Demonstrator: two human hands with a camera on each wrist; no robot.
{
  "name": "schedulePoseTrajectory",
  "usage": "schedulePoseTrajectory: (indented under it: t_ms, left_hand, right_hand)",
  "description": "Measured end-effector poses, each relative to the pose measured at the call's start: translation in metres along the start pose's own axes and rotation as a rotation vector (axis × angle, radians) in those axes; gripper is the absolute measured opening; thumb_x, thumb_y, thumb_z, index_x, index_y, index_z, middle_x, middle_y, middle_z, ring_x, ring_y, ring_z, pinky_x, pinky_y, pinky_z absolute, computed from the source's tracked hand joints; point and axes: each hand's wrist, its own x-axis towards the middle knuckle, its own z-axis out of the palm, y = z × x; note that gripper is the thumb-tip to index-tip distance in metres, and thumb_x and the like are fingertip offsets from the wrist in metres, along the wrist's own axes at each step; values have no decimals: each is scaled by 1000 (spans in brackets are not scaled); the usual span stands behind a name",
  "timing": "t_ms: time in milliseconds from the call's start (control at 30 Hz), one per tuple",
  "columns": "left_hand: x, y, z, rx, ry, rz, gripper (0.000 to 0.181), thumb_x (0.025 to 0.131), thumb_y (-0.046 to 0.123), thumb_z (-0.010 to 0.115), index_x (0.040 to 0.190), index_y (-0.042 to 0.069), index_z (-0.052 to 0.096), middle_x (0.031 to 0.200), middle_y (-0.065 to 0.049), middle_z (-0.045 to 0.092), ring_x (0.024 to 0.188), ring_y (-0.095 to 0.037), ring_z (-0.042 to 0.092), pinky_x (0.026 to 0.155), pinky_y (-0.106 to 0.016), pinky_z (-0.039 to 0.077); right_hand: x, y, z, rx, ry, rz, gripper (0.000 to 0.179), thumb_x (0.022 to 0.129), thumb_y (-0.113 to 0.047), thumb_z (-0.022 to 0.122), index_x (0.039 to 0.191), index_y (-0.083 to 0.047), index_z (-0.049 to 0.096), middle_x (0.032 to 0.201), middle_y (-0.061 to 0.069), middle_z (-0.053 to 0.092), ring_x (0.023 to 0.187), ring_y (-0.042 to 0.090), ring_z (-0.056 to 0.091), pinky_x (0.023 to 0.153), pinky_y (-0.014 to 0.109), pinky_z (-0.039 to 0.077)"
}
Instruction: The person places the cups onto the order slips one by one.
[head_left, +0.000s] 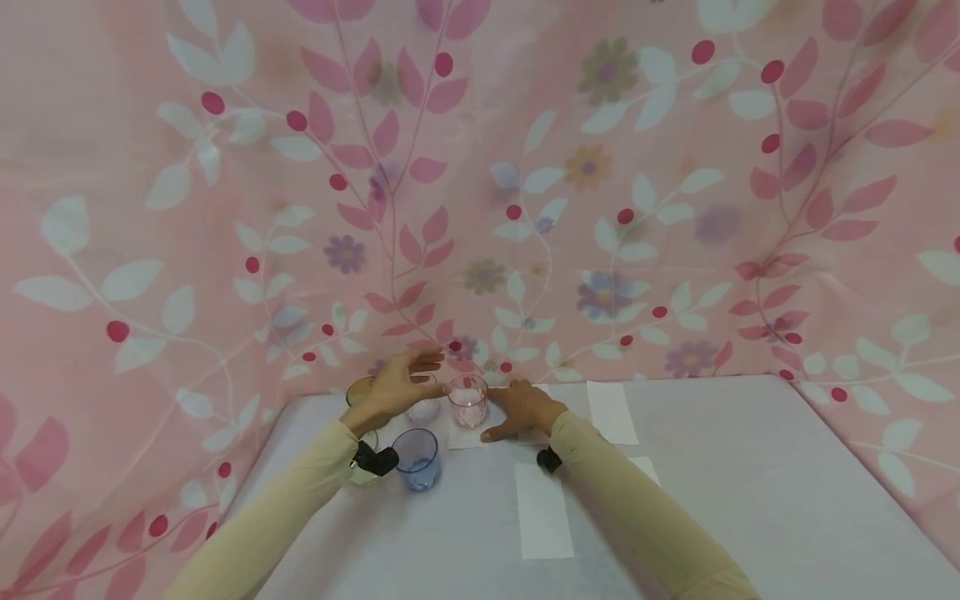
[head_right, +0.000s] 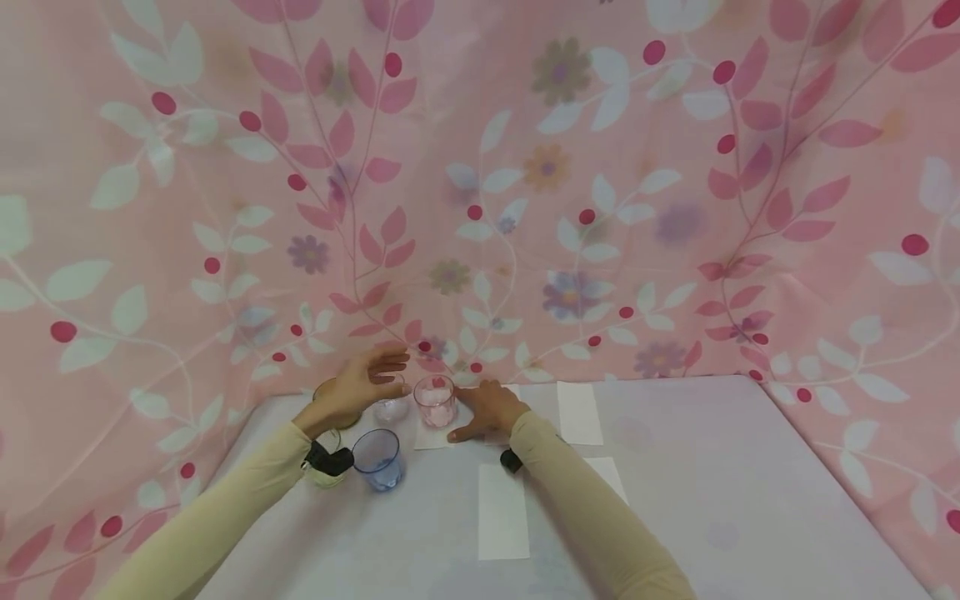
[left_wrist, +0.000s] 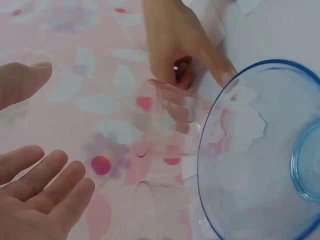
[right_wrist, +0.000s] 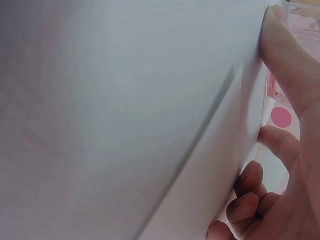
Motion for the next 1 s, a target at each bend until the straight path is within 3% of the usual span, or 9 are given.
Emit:
schedulePoseTrajectory:
  t_ms: [133,367,700,1000]
  left_hand:
    - [-19,2,-12,-3,54,56,71,94,12,81,157,7,48,152,-23,57,140,-48,55,118,-64,45]
    - [-51,-7,-12,127,130,123,71,88,16,88,148,1,55,144,-22,64,132,-43,63,114,-61,49]
    - [-90,-26,15,154,178,59,89,83,24,93,154,-2,45,158,-23,51,144,-47,52,118,-63,43]
    - [-102,-38,41,40,268,-48,104,79,19,95,159,-1,33,158,-26,48,143,-48,51,118,-63,44]
  right_hand:
    - [-2,-1,-1,14,8,-4,99,79,-74,81,161,-29,48,143,19,58,126,34,56,106,55,56]
    - [-6,-3,-3,18,20,-18,97,80,-72,81,160,-28,49,140,20,59,125,35,56,106,56,56]
    - [-6,-5,-3,23,0,-10,98,80,-71,81,161,-26,48,143,22,58,125,36,56,105,58,56]
    - [-7,-7,-5,-22,11,-8,98,79,-74,80,160,-29,49,135,19,61,116,31,57,103,55,58]
